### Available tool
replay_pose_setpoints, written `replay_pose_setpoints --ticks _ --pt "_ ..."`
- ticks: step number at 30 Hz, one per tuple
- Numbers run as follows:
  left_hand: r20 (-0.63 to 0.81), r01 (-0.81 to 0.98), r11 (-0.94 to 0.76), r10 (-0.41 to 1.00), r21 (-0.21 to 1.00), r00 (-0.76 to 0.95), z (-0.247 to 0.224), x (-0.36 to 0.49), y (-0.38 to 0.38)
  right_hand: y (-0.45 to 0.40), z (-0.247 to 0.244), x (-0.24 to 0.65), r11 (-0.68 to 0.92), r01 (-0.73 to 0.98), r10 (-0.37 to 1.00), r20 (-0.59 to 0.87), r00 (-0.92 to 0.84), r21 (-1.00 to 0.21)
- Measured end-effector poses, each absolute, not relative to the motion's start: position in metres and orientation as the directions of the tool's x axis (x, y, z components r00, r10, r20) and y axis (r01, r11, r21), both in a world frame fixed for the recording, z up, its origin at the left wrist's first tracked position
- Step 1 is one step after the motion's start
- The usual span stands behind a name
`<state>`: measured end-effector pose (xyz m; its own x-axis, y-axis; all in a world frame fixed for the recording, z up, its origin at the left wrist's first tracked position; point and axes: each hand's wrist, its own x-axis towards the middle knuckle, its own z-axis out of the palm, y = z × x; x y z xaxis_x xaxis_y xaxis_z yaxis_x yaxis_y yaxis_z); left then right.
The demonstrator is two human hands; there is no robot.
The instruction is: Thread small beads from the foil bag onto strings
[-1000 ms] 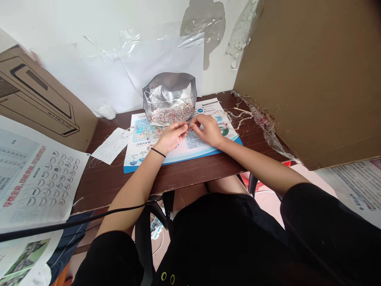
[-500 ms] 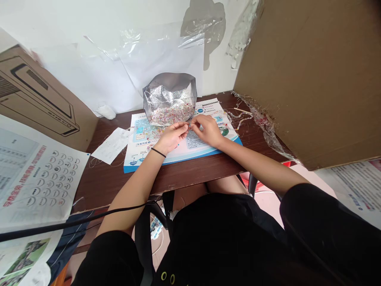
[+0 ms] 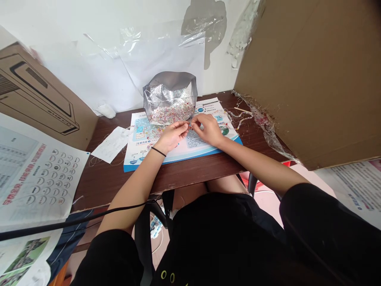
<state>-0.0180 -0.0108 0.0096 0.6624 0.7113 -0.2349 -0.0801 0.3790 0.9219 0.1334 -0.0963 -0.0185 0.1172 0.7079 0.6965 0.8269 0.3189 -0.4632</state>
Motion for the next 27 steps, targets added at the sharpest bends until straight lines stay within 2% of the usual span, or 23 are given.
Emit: replay_pose_setpoints --ticks 27 --pt "-0.196 -0.085 0.348 0.695 0.934 0.691 0.0087 -0.0171 -0.0142 -0.0943 -0.0209 0.1348 0.310 0.826 0.737 0.668 0.105 -0.471"
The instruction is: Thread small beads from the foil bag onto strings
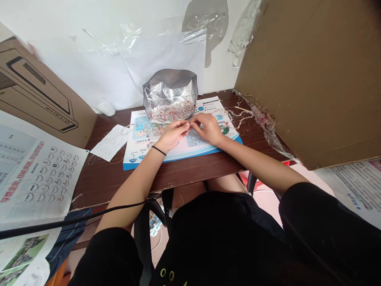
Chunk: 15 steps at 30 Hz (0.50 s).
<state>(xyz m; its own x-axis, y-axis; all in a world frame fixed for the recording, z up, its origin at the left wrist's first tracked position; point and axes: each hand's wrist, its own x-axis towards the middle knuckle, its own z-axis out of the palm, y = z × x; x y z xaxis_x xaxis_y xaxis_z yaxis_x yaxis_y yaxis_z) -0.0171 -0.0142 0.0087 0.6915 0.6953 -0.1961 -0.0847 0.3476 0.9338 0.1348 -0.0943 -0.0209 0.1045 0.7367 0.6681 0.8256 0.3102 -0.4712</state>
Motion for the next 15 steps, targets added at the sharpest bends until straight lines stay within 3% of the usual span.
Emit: replay_pose_setpoints --ticks 15 --pt "-0.208 -0.068 0.327 0.733 0.943 0.647 0.0063 -0.0173 -0.0146 -0.0940 -0.0218 0.1394 0.389 0.779 0.745 0.666 0.048 -0.491"
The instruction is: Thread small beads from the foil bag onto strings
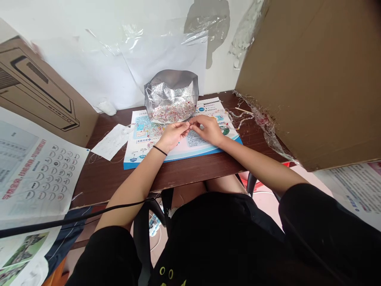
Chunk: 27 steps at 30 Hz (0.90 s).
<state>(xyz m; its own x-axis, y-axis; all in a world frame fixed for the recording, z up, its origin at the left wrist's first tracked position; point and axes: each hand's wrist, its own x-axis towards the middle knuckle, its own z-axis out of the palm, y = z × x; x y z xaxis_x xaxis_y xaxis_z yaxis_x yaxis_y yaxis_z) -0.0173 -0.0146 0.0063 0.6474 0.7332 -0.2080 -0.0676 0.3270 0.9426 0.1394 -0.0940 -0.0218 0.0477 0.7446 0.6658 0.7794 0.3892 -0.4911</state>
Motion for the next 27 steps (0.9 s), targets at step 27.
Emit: replay_pose_setpoints --ticks 27 --pt "0.004 -0.492 0.199 0.925 0.848 0.381 0.031 -0.027 0.000 -0.090 -0.011 0.167 0.108 0.792 0.726 0.592 0.350 -0.601"
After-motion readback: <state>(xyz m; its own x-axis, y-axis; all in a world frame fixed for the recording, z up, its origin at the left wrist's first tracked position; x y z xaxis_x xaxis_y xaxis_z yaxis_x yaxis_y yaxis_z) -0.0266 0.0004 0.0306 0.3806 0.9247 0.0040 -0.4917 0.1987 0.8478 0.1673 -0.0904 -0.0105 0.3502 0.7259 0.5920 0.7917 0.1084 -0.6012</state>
